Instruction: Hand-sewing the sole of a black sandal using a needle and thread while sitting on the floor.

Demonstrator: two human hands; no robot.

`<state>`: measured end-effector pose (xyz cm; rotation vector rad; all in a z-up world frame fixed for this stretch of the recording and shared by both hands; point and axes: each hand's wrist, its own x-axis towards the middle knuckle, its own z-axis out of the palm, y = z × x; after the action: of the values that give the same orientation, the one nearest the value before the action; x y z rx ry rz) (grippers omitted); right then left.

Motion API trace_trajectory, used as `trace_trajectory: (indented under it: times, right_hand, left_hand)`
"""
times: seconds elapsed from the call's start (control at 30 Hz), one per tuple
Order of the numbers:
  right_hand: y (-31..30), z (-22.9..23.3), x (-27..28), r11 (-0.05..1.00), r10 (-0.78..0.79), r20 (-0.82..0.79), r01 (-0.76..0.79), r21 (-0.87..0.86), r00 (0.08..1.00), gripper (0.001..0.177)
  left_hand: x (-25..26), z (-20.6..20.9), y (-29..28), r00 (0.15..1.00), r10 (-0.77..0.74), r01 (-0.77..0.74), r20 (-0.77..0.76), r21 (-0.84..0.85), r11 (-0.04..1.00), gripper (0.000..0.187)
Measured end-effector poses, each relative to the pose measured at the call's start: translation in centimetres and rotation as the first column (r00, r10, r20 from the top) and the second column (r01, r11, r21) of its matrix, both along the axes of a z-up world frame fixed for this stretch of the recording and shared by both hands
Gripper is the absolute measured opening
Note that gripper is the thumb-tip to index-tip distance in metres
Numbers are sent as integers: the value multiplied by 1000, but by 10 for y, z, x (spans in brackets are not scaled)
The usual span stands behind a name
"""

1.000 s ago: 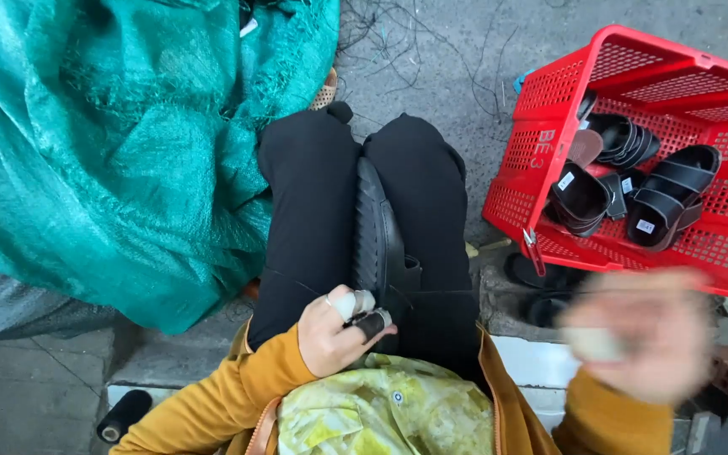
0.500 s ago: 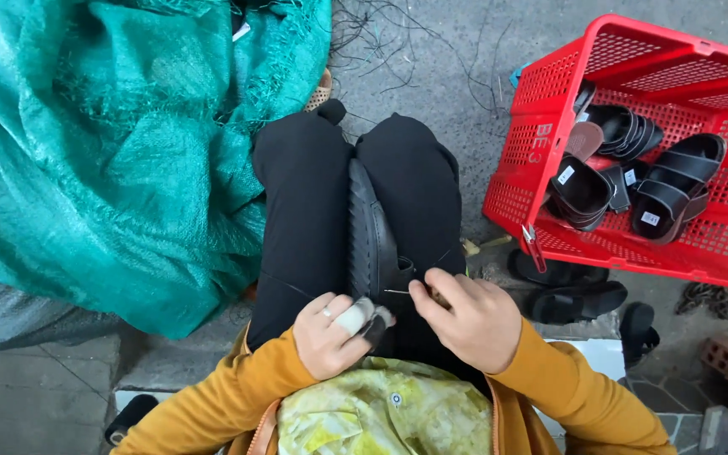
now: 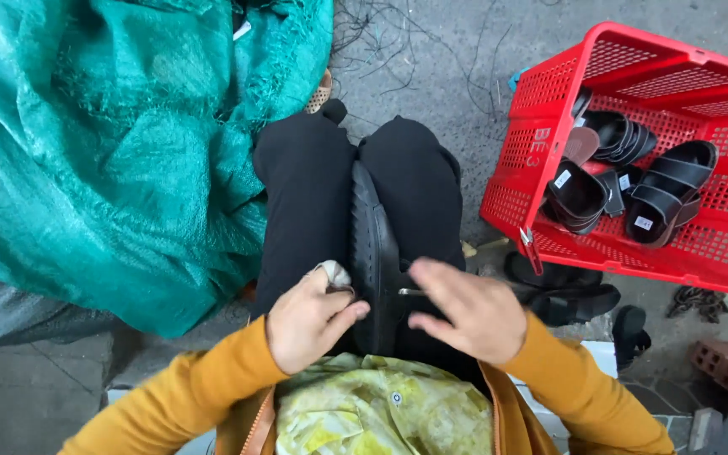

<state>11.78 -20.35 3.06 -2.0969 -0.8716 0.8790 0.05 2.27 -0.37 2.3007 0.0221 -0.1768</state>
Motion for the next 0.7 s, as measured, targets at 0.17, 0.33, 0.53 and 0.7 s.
trace_trajectory:
  times: [0.17,0.33,0.53,0.7]
  right_hand:
    - [4,4,-10,968,-34,60,18,252,998,22]
    - [8,-29,-5,943,-29,180,-32,330,983,22]
    - [6,-19,2,975,141,594,-216,56,792,38]
    - [14,-15,4,954,239,734,-293,-57,635,39]
  left_hand:
    - [46,26,30,989,-116,-19,-96,-844,535,32]
    - [103,-17,28,899,228,-437,-373,-780,448,41]
    - [99,6,85,966,190,-190,177,-20,982,20]
    - [44,4,31,956,16,25,292,-135,991,40]
